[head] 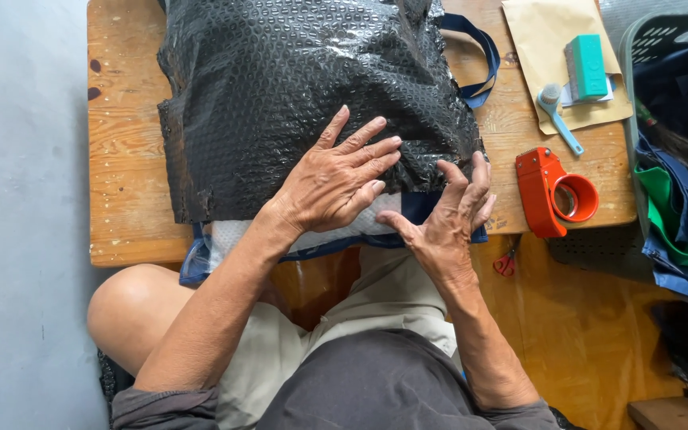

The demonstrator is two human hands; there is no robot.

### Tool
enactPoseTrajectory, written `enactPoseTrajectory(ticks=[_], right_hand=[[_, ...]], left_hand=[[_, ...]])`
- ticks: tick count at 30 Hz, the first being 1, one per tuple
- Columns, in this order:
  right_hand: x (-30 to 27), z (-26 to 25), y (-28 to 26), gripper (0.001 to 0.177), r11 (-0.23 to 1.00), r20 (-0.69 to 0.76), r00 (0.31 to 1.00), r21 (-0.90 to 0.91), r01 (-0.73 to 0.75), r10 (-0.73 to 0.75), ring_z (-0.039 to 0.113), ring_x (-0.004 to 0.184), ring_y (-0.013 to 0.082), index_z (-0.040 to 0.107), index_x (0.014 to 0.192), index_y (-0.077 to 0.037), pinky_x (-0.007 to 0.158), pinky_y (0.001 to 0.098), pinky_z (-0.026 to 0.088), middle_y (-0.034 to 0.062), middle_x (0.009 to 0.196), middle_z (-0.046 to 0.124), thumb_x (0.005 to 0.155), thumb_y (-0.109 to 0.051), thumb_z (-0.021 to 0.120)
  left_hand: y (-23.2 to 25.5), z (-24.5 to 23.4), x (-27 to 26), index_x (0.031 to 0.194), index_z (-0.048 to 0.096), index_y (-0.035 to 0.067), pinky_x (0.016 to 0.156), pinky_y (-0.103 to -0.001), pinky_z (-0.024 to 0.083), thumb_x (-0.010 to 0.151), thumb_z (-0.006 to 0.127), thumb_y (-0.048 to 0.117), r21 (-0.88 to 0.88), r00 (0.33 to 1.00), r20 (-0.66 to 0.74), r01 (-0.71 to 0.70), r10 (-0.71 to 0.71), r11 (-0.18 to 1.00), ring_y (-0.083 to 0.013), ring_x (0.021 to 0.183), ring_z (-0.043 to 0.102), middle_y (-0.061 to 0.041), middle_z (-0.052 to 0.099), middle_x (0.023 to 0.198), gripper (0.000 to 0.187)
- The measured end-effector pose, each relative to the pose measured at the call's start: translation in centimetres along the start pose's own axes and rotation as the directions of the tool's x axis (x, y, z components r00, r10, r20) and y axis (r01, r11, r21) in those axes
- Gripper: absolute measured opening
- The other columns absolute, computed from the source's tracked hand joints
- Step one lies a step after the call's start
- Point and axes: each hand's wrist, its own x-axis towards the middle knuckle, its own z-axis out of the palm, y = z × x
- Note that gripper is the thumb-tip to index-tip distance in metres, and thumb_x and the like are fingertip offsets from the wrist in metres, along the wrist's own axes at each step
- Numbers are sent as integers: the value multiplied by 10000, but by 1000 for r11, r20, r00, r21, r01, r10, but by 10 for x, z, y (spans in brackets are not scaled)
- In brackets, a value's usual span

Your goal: Wrapping a pillow in bubble wrap and placing it into a blue fabric bag for shipping.

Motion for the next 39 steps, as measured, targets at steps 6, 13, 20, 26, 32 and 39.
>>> enactPoseTrajectory(ticks=[6, 13, 20, 26, 32, 39], right_hand=[[-23, 24, 3, 1000, 919, 35, 957, -271, 287, -289, 0, 1535, 530, 333, 1636, -180, 1118, 771, -24, 335, 1661, 47, 875, -764, 617], [-47, 47, 7, 996, 820, 133, 947, -475, 319, -292, 121, 1516, 553, 322, 1617, -75, 1063, 836, 50, 362, 1648, 143, 910, -757, 487], [-60, 33, 10, 1007, 883, 77, 959, -377, 280, -272, 151, 1517, 554, 491, 1491, 9, 1088, 815, 53, 364, 1649, 160, 899, -804, 440], [-32, 39, 4, 962, 878, 59, 966, -406, 254, -253, 134, 1507, 566, 388, 1600, -107, 1064, 837, 32, 358, 1645, 149, 908, -765, 501], [-40, 50, -8, 1107, 894, 59, 986, -416, 168, -157, 136, 1522, 555, 321, 1580, 32, 1091, 820, 71, 391, 1638, 102, 864, -781, 551], [-47, 53, -2, 1033, 881, 105, 963, -389, 269, -248, 72, 1512, 577, 344, 1621, -144, 1041, 854, 27, 365, 1649, 92, 857, -825, 487]], left_hand=[[1, -3, 1, 1427, 598, 147, 1271, -541, 43, 1040, 295, 403, -14, 1000, 12, -10, 10, 1000, -237, 1529, 322, -17, 520, 1560, 554], [-1, -4, -1, 1390, 627, 138, 1273, -536, 50, 1048, 291, 410, 25, 1000, -1, -31, 31, 999, -234, 1526, 330, -29, 542, 1542, 550], [1, -3, -1, 1404, 619, 138, 1273, -541, 54, 1046, 308, 415, 44, 999, -9, -39, 40, 998, -238, 1528, 327, -32, 539, 1544, 549], [3, -8, 2, 1436, 593, 150, 1272, -543, 54, 1045, 307, 416, 72, 999, 14, -49, 48, 996, -238, 1531, 320, -32, 526, 1556, 552], [0, -4, 1, 1437, 598, 158, 1276, -534, 51, 1040, 310, 402, 68, 999, 8, -45, 45, 997, -228, 1531, 322, -27, 535, 1550, 548], [1, -7, 2, 1425, 612, 156, 1277, -529, 55, 1036, 314, 403, 67, 999, 8, -39, 39, 997, -226, 1527, 334, -28, 548, 1541, 548]])
